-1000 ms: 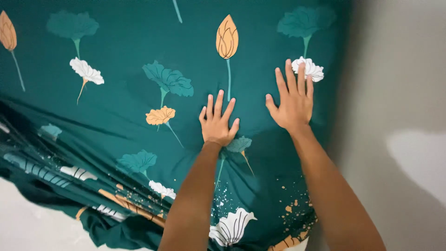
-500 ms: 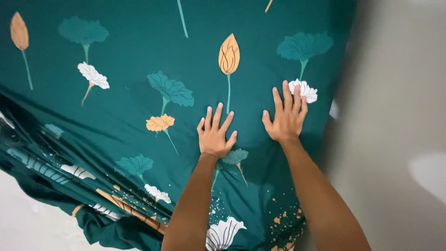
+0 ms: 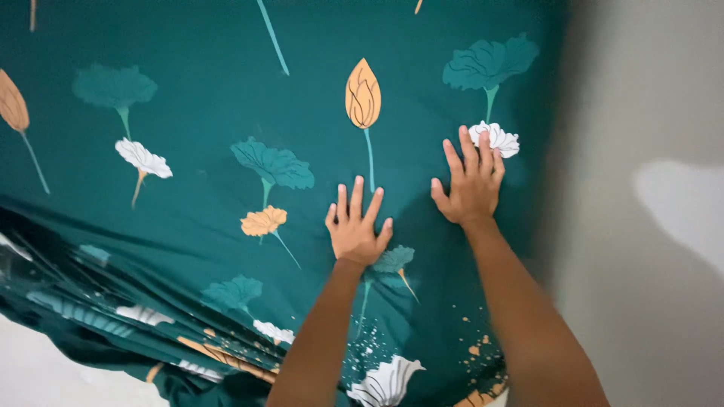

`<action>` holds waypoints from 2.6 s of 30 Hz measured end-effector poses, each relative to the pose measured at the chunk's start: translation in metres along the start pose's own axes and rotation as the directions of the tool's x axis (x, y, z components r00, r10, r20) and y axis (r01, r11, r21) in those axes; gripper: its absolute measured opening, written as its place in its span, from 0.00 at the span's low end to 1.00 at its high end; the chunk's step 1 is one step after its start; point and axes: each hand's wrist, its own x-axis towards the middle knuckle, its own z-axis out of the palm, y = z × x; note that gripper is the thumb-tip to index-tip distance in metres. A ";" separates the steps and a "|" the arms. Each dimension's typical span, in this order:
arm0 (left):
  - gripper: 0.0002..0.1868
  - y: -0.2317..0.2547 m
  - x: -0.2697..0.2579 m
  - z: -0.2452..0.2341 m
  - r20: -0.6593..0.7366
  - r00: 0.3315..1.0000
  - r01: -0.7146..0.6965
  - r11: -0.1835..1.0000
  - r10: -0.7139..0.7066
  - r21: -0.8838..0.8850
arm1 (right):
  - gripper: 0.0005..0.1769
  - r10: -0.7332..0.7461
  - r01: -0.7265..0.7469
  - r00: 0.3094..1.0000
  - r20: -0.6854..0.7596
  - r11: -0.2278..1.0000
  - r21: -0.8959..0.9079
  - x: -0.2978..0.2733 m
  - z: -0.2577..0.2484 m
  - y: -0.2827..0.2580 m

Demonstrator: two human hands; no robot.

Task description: Straightening and tucking a bedsheet onto a mattress.

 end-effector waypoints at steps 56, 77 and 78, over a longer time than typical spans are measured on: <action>0.15 0.113 -0.157 0.029 -0.061 0.970 -0.242 0.954 0.235 -0.175 | 0.17 0.034 -0.018 0.990 -0.137 0.994 0.111 -0.269 -0.092 0.009; 0.34 0.058 -0.146 -0.099 -0.006 1.000 0.006 0.999 -0.006 -0.036 | 0.33 0.162 -0.166 0.986 0.051 0.981 0.096 -0.272 -0.084 -0.033; 0.35 0.061 -0.147 -0.105 0.074 0.995 0.066 0.998 -0.065 -0.012 | 0.33 0.160 -0.163 0.987 0.028 0.975 0.150 -0.273 -0.089 -0.040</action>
